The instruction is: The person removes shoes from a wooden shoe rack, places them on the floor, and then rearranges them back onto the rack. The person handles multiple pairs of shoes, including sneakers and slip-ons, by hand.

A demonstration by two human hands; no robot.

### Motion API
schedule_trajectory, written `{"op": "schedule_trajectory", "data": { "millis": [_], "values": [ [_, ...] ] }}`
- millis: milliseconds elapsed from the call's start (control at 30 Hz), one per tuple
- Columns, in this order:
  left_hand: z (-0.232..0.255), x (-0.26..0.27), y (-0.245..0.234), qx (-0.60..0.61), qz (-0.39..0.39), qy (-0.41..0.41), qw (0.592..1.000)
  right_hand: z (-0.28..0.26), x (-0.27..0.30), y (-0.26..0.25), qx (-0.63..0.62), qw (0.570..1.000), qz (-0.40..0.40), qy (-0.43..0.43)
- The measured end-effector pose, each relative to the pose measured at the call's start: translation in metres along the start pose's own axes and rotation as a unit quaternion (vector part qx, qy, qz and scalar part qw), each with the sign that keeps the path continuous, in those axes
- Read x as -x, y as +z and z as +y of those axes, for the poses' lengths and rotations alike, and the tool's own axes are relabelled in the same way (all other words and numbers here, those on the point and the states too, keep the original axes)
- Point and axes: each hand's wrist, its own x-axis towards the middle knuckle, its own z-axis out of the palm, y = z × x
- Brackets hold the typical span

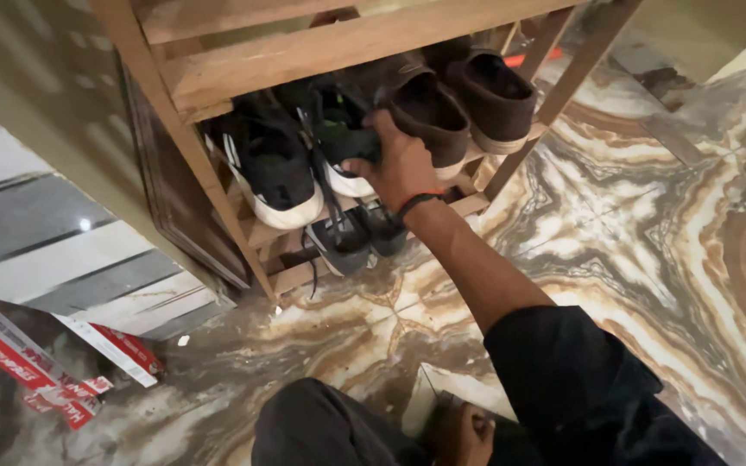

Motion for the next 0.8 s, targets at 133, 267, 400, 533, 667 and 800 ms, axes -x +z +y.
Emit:
{"op": "schedule_trajectory", "data": {
  "millis": [133,267,400,533,667,800],
  "values": [
    [-0.003,0.002,0.004,-0.009,-0.03,-0.037,0.999,0.008,0.003,0.014,-0.009,1.0,0.022,0.009],
    [0.0,-0.004,-0.005,-0.025,-0.045,-0.051,0.997,0.017,0.029,0.001,-0.055,0.998,0.04,-0.008],
    [0.006,-0.005,-0.013,-0.035,-0.033,-0.051,0.998,0.04,0.111,-0.028,-0.109,0.991,0.065,-0.032],
    [0.016,0.001,-0.022,-0.045,-0.013,-0.012,0.999,0.075,0.246,-0.061,-0.072,0.993,0.073,0.051],
    [0.028,0.004,-0.03,-0.132,-0.007,-0.035,0.991,0.112,0.374,-0.077,-0.05,0.955,0.051,0.288],
    [0.028,0.009,-0.029,-0.108,-0.074,-0.081,0.988,0.16,0.42,-0.066,0.019,0.961,0.075,0.267]
  ]
}}
